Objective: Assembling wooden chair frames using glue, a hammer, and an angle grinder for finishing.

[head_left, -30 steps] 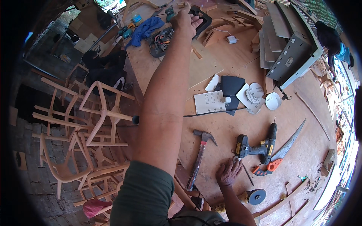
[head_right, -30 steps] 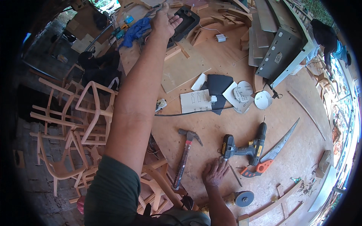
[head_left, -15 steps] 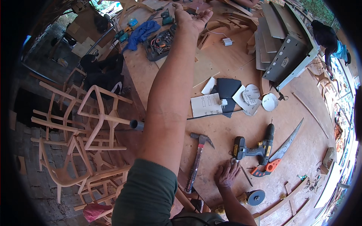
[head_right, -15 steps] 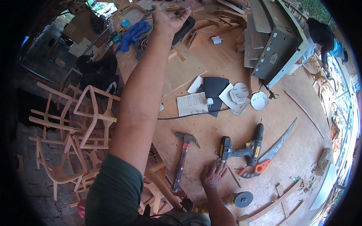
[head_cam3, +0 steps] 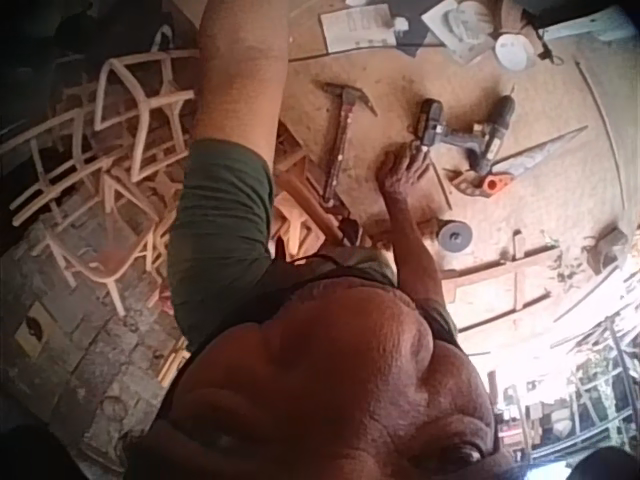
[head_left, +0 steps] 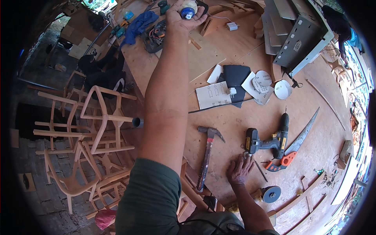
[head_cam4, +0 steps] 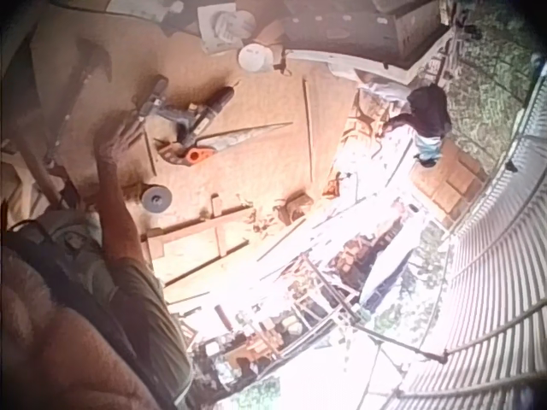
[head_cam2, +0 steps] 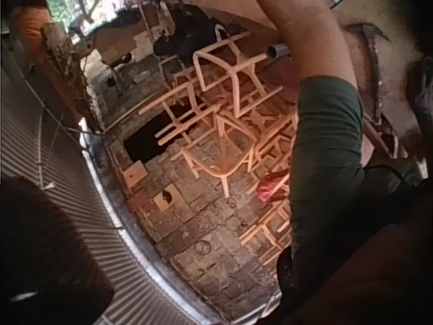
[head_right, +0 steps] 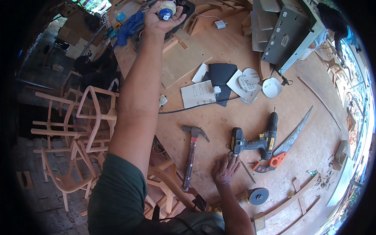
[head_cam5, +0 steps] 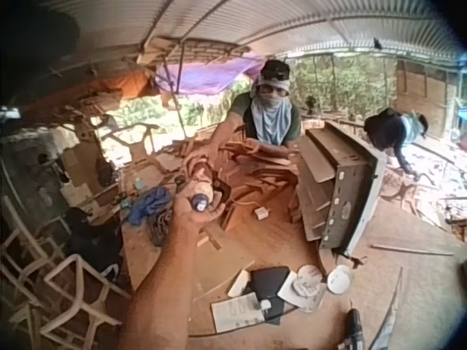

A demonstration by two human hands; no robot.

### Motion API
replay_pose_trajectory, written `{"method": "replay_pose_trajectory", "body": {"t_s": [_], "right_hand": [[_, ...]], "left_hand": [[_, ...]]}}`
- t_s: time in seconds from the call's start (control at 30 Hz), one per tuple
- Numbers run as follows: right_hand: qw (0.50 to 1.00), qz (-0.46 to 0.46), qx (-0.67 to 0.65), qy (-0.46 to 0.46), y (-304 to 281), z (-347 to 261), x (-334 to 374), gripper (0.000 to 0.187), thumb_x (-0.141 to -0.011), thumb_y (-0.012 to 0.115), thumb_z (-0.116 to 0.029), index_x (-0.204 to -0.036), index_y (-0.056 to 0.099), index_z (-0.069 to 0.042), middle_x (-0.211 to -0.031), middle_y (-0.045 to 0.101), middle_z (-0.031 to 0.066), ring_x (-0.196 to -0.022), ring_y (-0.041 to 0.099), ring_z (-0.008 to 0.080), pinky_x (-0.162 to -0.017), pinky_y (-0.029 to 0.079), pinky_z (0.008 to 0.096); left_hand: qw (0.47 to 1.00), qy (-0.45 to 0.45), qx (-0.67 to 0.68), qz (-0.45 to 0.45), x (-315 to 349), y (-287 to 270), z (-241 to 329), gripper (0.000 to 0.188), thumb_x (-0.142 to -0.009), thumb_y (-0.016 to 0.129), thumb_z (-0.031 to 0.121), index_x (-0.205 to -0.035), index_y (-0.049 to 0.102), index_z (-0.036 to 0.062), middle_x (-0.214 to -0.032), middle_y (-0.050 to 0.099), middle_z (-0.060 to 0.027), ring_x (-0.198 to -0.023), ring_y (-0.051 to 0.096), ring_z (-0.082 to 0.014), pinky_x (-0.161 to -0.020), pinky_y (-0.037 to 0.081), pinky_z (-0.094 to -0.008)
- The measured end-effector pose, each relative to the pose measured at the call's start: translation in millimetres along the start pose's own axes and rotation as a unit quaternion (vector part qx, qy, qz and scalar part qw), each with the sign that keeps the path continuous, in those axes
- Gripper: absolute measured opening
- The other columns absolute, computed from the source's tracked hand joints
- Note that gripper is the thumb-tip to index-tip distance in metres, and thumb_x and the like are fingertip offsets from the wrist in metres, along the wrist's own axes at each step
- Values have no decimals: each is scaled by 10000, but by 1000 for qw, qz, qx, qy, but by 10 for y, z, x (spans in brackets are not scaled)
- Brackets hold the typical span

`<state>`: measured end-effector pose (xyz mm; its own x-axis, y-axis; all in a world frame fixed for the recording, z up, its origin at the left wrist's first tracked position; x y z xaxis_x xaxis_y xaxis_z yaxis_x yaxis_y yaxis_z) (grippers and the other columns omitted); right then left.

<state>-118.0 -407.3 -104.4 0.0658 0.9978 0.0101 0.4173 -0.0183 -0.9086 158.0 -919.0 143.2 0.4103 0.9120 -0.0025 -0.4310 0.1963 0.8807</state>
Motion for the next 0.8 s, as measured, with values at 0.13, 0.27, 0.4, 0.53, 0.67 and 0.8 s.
{"method": "replay_pose_trajectory", "body": {"t_s": [0.13, 0.27, 0.4, 0.53, 0.67, 0.8], "right_hand": [[998, 45, 16, -39, 57, -47, -38, 561, -906, 552, -269, -1398, 457, -17, -1448, 371, 296, -1383, 309, 491, -1140, 196, 625], [988, 120, 57, -80, -30, -142, -159, 495, -945, 550, -314, -1355, 518, -38, -1409, 435, 255, -1338, 388, 469, -1098, 299, 594], [976, 163, 83, -116, 13, -78, -197, 464, -953, 555, -343, -1318, 557, -58, -1373, 463, 239, -1283, 440, 436, -1038, 364, 565], [975, 164, 70, -131, 144, -68, -154, 465, -959, 538, -384, -1313, 563, -84, -1365, 475, 224, -1271, 459, 410, -1038, 362, 554], [977, 154, 83, -123, 147, 6, -139, 477, -958, 532, -402, -1325, 563, -99, -1362, 493, 195, -1277, 464, 372, -1045, 359, 533], [972, 172, 26, -158, 156, 141, -179, 393, -931, 604, -327, -1233, 644, -79, -1314, 543, 207, -1205, 534, 381, -1005, 422, 494]], "left_hand": [[979, 67, 69, -179, 487, 571, -547, 316, -827, 740, 165, -1115, 626, 99, -1045, 657, -135, -997, 653, -365, -864, 551, -510], [951, 144, 29, -273, 1314, 944, -1419, 397, -814, 751, 82, -1182, 601, 108, -1048, 653, -85, -960, 653, -284, -826, 562, -455], [963, 245, 3, -114, 2334, 975, -2156, 212, -841, 702, -42, -1048, 697, -1, -938, 726, -85, -907, 712, -248, -891, 566, -395], [953, 272, 42, -129, 3697, 789, -2057, 740, -814, 782, 30, -1441, 423, 190, -1134, 640, -22, -1054, 613, -214, -908, 502, -356], [949, 316, -11, -22, 5081, 668, -1770, 445, -891, 728, 97, -1313, 588, 126, -1162, 671, -135, -1035, 661, -222, -862, 540, -378], [525, 291, -698, 391, 6694, 688, -1626, 337, -801, 683, -116, -1119, 642, -12, -1039, 687, -105, -968, 671, -196, -882, 555, -369]]}}
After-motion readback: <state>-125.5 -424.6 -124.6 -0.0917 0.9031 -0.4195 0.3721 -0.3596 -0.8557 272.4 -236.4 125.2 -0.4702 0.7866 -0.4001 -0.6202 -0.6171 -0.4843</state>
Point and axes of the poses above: each hand's wrist, its own x-axis away from the middle knuckle, its own y-axis out of the palm, z = x × y, the point moved 4 cm from there along -x, towards the middle knuckle
